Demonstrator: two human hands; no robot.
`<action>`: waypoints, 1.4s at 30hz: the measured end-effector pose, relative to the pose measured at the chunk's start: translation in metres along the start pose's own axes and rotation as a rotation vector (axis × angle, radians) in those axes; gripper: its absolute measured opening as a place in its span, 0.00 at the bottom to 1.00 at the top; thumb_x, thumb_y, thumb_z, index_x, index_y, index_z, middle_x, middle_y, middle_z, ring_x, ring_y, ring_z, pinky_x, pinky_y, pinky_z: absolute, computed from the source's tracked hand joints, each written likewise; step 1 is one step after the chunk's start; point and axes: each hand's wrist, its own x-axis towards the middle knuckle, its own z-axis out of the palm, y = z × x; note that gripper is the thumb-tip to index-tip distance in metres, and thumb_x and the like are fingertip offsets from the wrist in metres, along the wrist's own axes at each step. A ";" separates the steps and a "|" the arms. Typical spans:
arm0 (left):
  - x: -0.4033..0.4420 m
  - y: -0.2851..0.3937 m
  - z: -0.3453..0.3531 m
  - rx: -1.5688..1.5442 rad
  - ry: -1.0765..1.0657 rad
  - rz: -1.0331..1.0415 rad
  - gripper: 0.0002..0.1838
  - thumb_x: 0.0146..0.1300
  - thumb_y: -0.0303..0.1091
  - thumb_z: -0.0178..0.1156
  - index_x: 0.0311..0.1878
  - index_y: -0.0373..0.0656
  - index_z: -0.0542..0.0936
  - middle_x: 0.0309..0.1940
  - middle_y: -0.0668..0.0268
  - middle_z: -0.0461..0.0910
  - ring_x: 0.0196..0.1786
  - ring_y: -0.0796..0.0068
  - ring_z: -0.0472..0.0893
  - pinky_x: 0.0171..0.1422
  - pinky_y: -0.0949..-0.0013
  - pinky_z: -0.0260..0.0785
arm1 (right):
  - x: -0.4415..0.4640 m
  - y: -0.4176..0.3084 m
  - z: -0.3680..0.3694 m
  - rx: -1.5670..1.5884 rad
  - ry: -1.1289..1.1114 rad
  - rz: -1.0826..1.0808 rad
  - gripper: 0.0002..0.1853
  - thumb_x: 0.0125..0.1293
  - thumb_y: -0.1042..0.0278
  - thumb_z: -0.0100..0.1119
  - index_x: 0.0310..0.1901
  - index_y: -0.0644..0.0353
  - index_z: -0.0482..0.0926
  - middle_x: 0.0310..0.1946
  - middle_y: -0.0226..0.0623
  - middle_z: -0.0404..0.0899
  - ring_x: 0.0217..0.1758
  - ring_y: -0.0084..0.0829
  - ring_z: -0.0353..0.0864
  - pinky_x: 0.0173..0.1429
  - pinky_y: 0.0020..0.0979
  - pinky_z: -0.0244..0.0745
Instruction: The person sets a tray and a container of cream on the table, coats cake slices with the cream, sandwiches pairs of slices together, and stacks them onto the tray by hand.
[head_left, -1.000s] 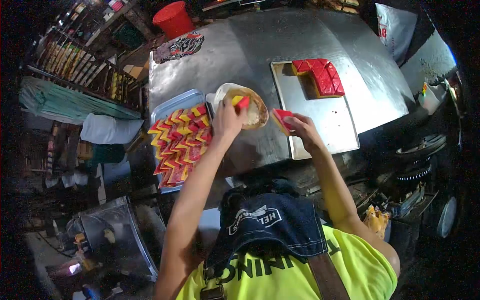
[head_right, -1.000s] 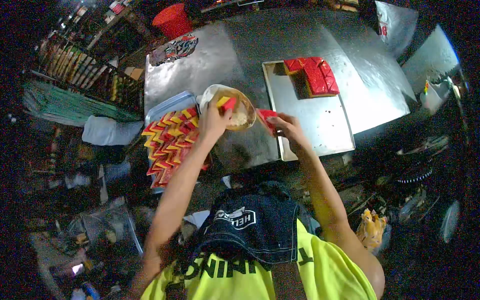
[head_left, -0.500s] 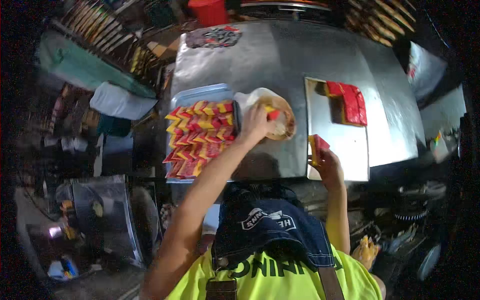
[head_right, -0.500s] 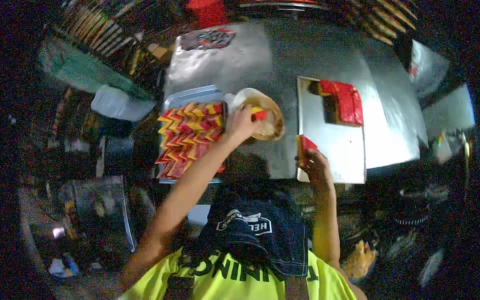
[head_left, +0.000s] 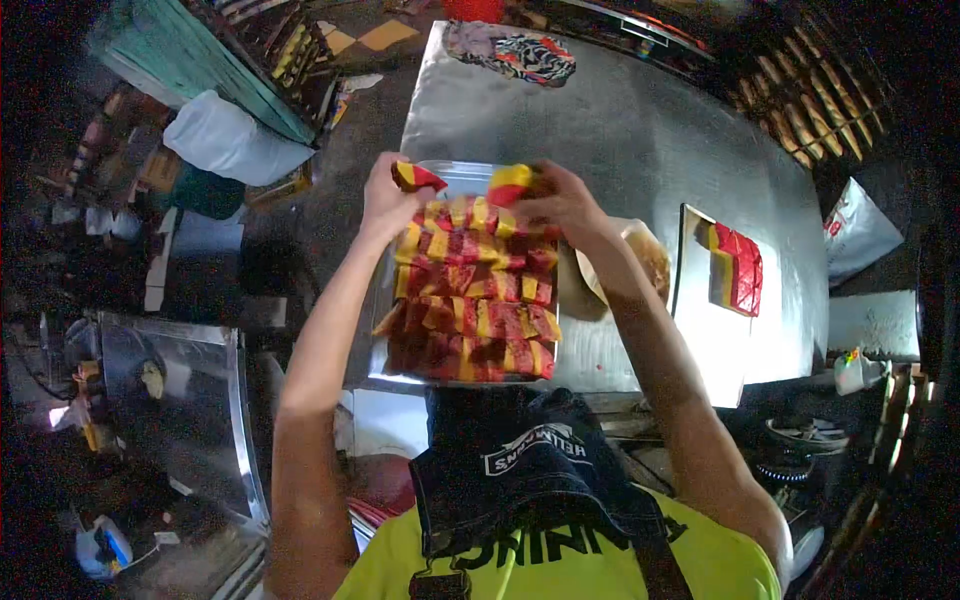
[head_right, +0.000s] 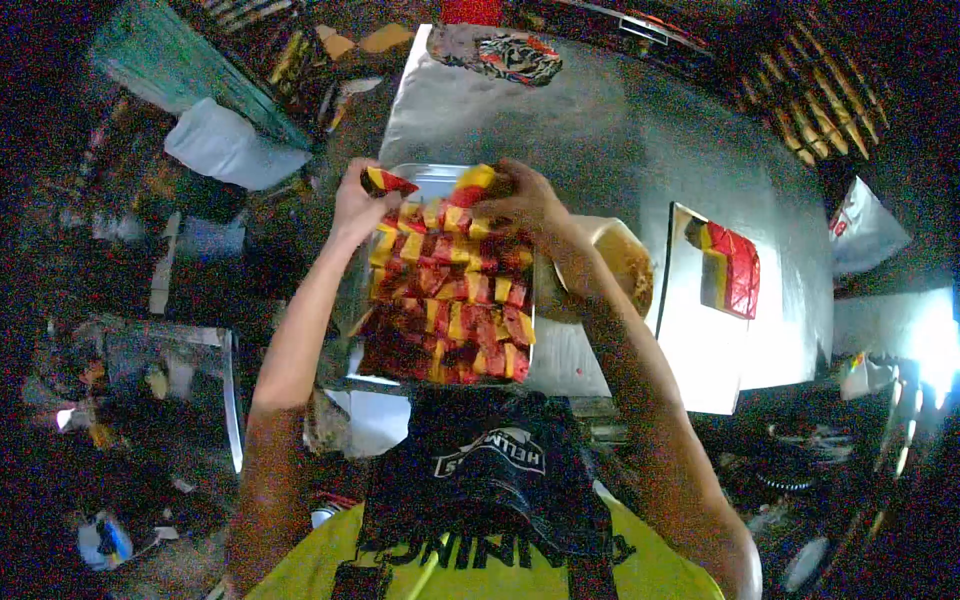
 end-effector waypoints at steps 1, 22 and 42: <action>0.005 -0.004 -0.004 0.126 -0.003 0.030 0.28 0.48 0.34 0.78 0.50 0.39 0.74 0.41 0.58 0.83 0.45 0.63 0.85 0.54 0.61 0.77 | 0.031 0.000 0.013 -0.182 0.005 0.073 0.29 0.64 0.67 0.70 0.66 0.57 0.73 0.48 0.39 0.85 0.53 0.39 0.86 0.51 0.37 0.82; 0.033 -0.072 -0.015 0.684 -0.295 0.192 0.21 0.70 0.24 0.49 0.64 0.44 0.78 0.69 0.45 0.72 0.65 0.43 0.78 0.66 0.50 0.75 | 0.140 0.066 0.065 -1.080 0.182 -0.326 0.20 0.50 0.66 0.64 0.47 0.62 0.87 0.47 0.55 0.86 0.52 0.54 0.85 0.59 0.47 0.80; -0.040 0.161 0.166 -0.110 -0.235 0.445 0.24 0.63 0.31 0.73 0.61 0.38 0.81 0.53 0.56 0.82 0.56 0.62 0.82 0.64 0.62 0.74 | -0.167 0.050 -0.072 -0.728 0.483 -0.618 0.11 0.65 0.70 0.71 0.48 0.61 0.87 0.40 0.41 0.85 0.40 0.37 0.86 0.42 0.36 0.80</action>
